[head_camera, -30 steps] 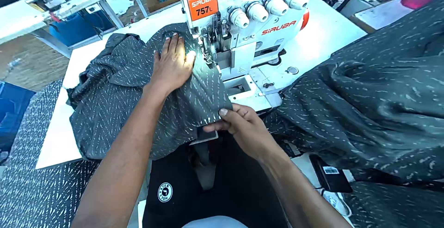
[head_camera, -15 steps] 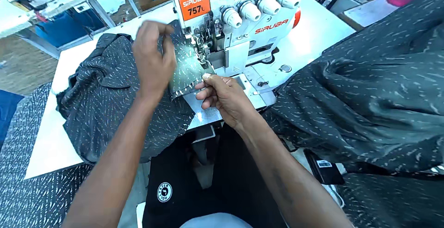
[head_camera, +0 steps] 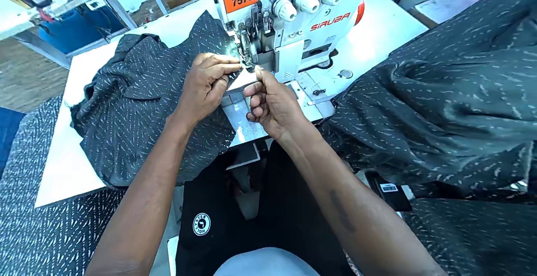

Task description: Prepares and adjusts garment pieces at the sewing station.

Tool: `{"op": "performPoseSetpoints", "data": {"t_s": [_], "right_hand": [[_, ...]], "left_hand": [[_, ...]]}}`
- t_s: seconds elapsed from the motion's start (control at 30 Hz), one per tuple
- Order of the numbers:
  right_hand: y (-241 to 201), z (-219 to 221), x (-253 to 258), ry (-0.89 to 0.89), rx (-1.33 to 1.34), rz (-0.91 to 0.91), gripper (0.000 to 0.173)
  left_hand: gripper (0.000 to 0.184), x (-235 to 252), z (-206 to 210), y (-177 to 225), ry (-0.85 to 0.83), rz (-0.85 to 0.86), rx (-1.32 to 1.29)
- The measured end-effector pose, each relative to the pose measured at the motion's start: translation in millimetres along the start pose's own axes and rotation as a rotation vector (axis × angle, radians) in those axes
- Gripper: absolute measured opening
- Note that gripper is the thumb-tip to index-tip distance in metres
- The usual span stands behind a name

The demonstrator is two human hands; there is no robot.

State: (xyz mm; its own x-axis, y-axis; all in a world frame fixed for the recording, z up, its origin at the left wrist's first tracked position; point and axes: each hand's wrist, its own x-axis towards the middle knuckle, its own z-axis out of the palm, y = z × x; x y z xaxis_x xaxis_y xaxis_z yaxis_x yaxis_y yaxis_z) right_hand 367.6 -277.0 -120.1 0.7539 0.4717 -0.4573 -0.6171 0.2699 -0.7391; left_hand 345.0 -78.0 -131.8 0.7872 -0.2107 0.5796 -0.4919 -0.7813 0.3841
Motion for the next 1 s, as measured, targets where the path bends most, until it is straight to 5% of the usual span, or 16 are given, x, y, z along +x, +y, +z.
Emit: {"op": "performPoseSetpoints", "data": {"t_s": [0.07,0.13,0.2,0.23,0.33,0.47,0.63,0.73,0.87,1.0], "right_hand": [[8,-8,-15,-0.051,-0.123,-0.135,0.056],[21,-22,-30,-0.080,-0.384,-0.468,0.047],[27,-35,-22,-0.003,-0.805,-0.890,0.024],[26,-38,-12,0.062,-1.039,-1.022,0.030],[18,-29,5,0.171,-1.448,-1.073,0.045],[4,-38,19,0.267,-1.248,-1.178,0.027],[6,-33,33,0.402,-1.088,-1.151,0.029],[24,-52,-19,0.195,-1.040,-1.103,0.028],[44,-59,-41,-0.250,-0.690,-0.539,0.039],[53,15,-20,-0.494,-0.309,-0.123,0.046]], "left_hand": [[0.039,-2,-2,-2,-0.026,-0.012,0.084],[0.049,-4,-5,15,-0.073,-0.024,0.227],[0.032,-10,-5,40,-0.096,-0.026,0.324],[0.025,-15,-2,52,-0.074,-0.027,0.333],[0.024,-27,7,82,0.031,-0.145,0.142],[0.020,-15,29,108,0.211,-0.375,-0.178],[0.022,10,48,94,0.320,-0.246,-0.036],[0.023,-33,8,111,0.106,-0.151,0.017],[0.019,-84,-35,114,-0.081,-0.382,-0.342],[0.015,-93,-81,135,-0.045,-0.581,-0.683]]}}
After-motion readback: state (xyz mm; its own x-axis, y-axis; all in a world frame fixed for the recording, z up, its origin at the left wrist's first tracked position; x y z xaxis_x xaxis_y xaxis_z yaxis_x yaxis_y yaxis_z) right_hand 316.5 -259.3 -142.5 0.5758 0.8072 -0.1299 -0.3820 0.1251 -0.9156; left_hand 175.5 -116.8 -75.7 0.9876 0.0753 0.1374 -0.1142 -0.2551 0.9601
